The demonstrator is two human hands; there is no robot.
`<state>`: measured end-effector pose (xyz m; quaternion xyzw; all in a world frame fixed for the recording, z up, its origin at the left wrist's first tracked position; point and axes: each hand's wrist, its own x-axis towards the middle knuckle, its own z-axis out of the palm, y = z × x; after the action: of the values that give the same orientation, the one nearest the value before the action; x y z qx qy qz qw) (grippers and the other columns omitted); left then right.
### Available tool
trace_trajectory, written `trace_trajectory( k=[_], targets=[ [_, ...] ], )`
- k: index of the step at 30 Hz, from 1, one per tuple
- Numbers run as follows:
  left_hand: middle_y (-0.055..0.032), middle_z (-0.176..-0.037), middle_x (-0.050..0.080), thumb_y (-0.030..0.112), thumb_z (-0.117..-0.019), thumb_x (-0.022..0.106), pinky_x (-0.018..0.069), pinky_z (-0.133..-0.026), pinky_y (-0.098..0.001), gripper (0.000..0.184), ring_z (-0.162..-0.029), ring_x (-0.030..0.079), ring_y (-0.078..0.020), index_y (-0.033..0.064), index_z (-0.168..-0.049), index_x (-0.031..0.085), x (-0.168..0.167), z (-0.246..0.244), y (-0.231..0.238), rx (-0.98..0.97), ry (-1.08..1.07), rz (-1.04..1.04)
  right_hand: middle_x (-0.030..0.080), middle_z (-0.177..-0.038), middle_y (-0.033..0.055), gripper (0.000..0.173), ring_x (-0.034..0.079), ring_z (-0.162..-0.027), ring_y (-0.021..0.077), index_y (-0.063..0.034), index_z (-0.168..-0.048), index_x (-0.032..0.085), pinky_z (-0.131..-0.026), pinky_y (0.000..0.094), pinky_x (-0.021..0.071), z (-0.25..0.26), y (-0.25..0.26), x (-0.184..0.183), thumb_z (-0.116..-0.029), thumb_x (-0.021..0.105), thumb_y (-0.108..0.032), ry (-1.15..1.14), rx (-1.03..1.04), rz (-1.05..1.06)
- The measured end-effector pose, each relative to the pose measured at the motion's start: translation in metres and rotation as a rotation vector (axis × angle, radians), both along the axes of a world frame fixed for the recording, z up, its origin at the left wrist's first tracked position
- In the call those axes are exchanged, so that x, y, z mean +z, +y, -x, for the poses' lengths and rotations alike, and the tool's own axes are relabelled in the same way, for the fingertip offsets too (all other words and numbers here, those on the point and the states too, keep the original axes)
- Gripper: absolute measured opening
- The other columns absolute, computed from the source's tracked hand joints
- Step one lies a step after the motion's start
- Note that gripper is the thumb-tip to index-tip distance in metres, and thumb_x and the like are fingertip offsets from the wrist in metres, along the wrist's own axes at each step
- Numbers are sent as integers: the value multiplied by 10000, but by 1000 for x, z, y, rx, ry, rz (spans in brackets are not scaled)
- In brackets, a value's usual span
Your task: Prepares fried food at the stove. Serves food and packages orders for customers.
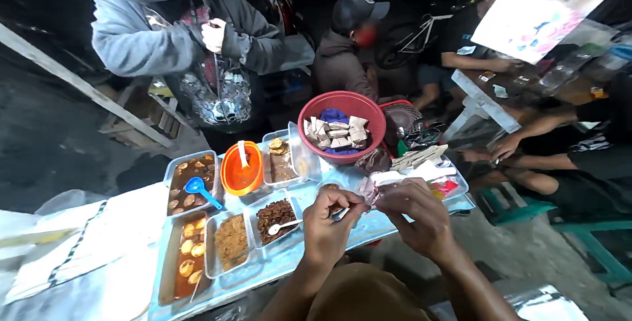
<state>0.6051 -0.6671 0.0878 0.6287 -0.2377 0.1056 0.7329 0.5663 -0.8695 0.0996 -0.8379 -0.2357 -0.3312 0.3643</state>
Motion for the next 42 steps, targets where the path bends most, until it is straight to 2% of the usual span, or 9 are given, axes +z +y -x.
trace_trajectory(
  k=[11, 15, 18, 20, 23, 29, 32, 38, 42],
  targets=[
    [-58, -947, 773, -23, -840, 791, 646, -760, -297, 179, -841, 755, -162, 50, -944, 665, -8, 2, -31, -11, -73, -158, 704, -1090, -54, 179, 644, -966, 79, -330, -1145, 745, -1013, 428, 454, 3, -36, 5, -1005, 669, -250, 53, -61, 295],
    [-44, -955, 767, -25, -859, 764, 642, -777, -298, 132, -848, 748, -153, 53, -927, 682, -12, 1, -32, -50, -59, -208, 696, -1095, -56, 124, 641, -972, 75, -310, -1096, 744, -1016, 418, 454, 0, -43, 0, -1002, 671, -275, 57, -70, 322],
    [-62, -986, 747, 8, -896, 747, 651, -762, -310, 114, -837, 735, -167, 26, -1006, 725, -12, 0, -30, -132, -9, -184, 698, -1095, -53, 97, 641, -985, 71, -280, -1052, 752, -1018, 401, 466, -1, -42, -5, -987, 687, -251, 49, -27, 257],
    [-109, -1050, 725, 16, -968, 663, 661, -743, -341, 177, -844, 733, -205, -4, -1132, 728, -11, 2, -28, -234, 58, -130, 698, -1099, -61, 72, 639, -1020, 71, -263, -1032, 753, -1023, 382, 478, -2, -40, -9, -981, 704, -253, 58, -18, 178],
    [-161, -1056, 709, 16, -1034, 557, 676, -695, -378, 227, -783, 744, -250, -33, -1203, 700, -10, 5, -25, -336, 151, -42, 696, -1095, -55, 50, 629, -1068, 93, -238, -995, 762, -982, 342, 510, -3, -34, -16, -952, 737, -230, 99, 19, -14],
    [-144, -1149, 708, 1, -984, 640, 668, -702, -339, 190, -863, 741, -210, -12, -1146, 738, -14, 8, -9, -303, 56, -2, 672, -1077, 58, 94, 659, -1017, 126, -89, -937, 747, -868, 266, 596, -4, -5, -25, -888, 810, -138, 211, 228, -420],
    [-99, -1082, 745, 36, -980, 662, 639, -790, -290, 179, -897, 732, -154, 16, -1133, 752, -18, 12, 14, -239, -52, -21, 665, -1090, 64, 99, 643, -1029, 132, -93, -944, 743, -878, 270, 578, -5, 17, -27, -896, 804, -156, 256, 311, -484],
    [-72, -1072, 717, 56, -974, 673, 636, -743, -260, 102, -905, 718, -142, 61, -1064, 722, -13, 32, 67, -14, -65, -108, 653, -1048, 57, 78, 635, -981, 111, -79, -929, 759, -849, 249, 576, -3, 81, -24, -901, 799, -140, 279, 376, -525],
    [-82, -1116, 663, 71, -996, 636, 641, -751, -273, 82, -937, 696, -136, 51, -1065, 676, -8, 48, 114, 82, -88, -199, 668, -1070, 8, 66, 647, -1013, 100, -151, -949, 773, -874, 243, 582, 3, 136, -29, -892, 803, -166, 178, 332, -488]
  ],
)
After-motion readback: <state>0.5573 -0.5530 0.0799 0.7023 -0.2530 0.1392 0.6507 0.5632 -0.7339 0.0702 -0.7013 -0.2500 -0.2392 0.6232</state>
